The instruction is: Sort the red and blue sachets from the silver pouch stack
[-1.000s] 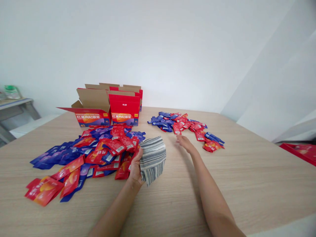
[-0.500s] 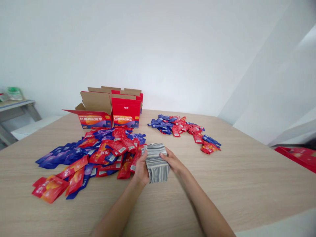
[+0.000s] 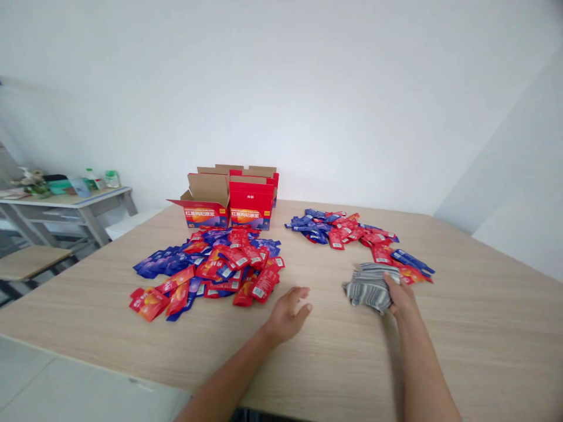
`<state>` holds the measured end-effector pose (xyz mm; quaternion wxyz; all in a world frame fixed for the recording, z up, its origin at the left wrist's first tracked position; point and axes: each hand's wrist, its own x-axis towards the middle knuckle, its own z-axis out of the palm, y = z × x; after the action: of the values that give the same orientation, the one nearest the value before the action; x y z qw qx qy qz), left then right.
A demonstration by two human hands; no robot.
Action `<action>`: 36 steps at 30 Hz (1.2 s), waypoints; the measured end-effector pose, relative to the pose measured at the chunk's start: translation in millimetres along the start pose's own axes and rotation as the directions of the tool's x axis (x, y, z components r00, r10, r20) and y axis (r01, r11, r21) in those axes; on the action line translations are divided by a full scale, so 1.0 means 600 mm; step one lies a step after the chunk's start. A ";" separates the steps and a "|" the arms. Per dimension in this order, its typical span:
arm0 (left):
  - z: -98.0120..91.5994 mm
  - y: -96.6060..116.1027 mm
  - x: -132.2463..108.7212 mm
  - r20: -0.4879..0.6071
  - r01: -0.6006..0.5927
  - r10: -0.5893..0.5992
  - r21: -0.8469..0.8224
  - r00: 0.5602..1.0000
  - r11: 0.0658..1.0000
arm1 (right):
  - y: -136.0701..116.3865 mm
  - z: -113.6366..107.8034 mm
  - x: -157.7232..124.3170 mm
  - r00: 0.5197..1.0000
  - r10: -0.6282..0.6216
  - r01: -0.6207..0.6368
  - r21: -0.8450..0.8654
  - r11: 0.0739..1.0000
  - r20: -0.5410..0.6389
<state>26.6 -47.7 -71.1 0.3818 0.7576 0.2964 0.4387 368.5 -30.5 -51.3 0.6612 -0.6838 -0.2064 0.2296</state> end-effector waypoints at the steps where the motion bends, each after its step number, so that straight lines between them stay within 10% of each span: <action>1: -0.009 0.000 -0.013 0.063 -0.158 0.146 0.278 0.987 0.947 | 0.000 -0.014 0.008 0.997 -0.028 0.024 -0.055 0.998 -0.078; 4: -0.047 -0.005 -0.046 0.081 -0.336 0.395 0.694 0.915 0.637 | -0.004 -0.047 0.019 0.948 -0.156 0.081 -0.265 0.961 -0.277; 8: -0.095 -0.032 -0.070 -0.247 0.075 0.286 0.862 0.926 0.501 | -0.008 -0.044 0.007 0.865 -0.367 0.166 -0.496 0.852 -0.341; 11: -0.108 -0.052 -0.082 -0.307 0.197 0.182 0.868 0.934 0.457 | 0.002 0.010 -0.024 0.865 -0.490 0.345 -0.584 0.734 -0.105; 18: -0.084 -0.043 -0.112 -0.230 0.249 -0.096 0.864 0.968 0.439 | 0.075 0.160 -0.132 0.790 -0.424 0.613 -0.598 0.516 0.444; 28: -0.072 0.011 -0.148 -0.036 0.121 -0.158 0.812 0.987 0.571 | 0.059 0.033 -0.084 0.917 -0.351 0.359 -0.770 0.527 0.188; 36: 0.014 0.039 -0.205 -0.134 0.213 -0.167 0.687 0.977 0.695 | 0.042 0.107 -0.161 0.787 -0.392 0.608 -0.489 0.625 0.476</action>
<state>-17.3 -159.4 -108.2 0.1020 0.7968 0.5279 0.2756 252.0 -36.3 -73.6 0.3924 -0.7272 -0.5598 0.0616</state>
